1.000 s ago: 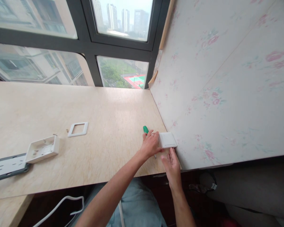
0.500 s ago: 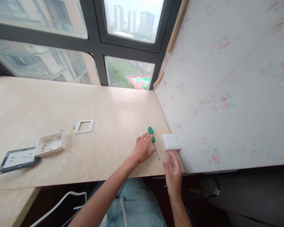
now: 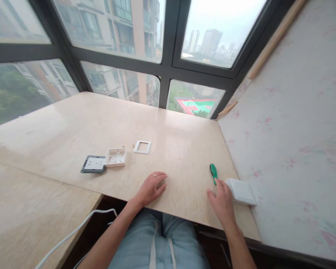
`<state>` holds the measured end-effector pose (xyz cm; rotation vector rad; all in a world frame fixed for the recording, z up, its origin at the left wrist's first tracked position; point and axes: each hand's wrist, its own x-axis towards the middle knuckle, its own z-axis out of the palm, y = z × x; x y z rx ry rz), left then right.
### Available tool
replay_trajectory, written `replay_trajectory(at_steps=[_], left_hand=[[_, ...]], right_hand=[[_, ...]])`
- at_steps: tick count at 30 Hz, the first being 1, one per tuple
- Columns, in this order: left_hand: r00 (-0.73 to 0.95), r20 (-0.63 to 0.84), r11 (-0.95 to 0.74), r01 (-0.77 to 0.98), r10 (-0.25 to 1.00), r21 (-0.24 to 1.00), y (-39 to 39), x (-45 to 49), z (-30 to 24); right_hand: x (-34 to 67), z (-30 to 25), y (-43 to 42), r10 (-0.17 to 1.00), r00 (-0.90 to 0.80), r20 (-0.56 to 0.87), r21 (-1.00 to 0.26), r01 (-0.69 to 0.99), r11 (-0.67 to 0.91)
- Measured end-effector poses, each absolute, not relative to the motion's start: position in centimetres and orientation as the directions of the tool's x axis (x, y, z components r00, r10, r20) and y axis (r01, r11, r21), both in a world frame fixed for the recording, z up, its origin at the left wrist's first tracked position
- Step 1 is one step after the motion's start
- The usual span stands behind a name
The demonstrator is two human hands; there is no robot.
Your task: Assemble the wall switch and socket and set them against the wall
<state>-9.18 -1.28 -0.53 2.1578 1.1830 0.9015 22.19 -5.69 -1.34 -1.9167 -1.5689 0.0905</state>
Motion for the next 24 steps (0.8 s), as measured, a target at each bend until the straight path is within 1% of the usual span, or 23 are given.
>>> replay_trajectory(at_steps=[2,4,7,9,14,21,24], left_hand=[[0.31,0.31,-0.431,0.495,0.899,0.755,-1.6,-10.5,-0.5],[0.202,0.293,-0.355,0.45,0.934,0.82,-1.8,-11.3,-0.4],[0.097,0.24,-0.259,0.353,0.966,0.899,-1.9,-11.6,-0.1],[0.073,0.218,-0.23,0.313,0.973,0.921,-2.0,-11.5,0.2],[0.06,0.197,-0.206,0.289,0.979,0.935,-2.1,-11.3,0.5],[0.04,0.173,-0.178,0.237,0.984,0.955,-2.0,-11.5,0.6],[0.029,0.183,-0.184,0.234,0.983,0.955,-2.0,-11.4,0.7]], right_hand=[[22.4,-1.2,-4.6,0.9,0.282,0.331,-0.452,0.885,-0.111],[22.7,-0.8,-3.5,0.914,0.297,0.278,-0.405,0.899,-0.169],[23.1,-0.4,-2.0,0.921,0.338,0.194,-0.402,0.884,-0.239],[23.2,-0.2,-1.1,0.917,0.354,0.184,-0.411,0.875,-0.256],[22.3,-0.2,0.4,0.932,0.319,0.174,-0.436,0.873,-0.218],[19.5,-0.5,2.8,0.941,0.246,0.232,-0.485,0.868,-0.108],[18.7,-0.7,3.3,0.934,0.236,0.268,-0.472,0.877,-0.086]])
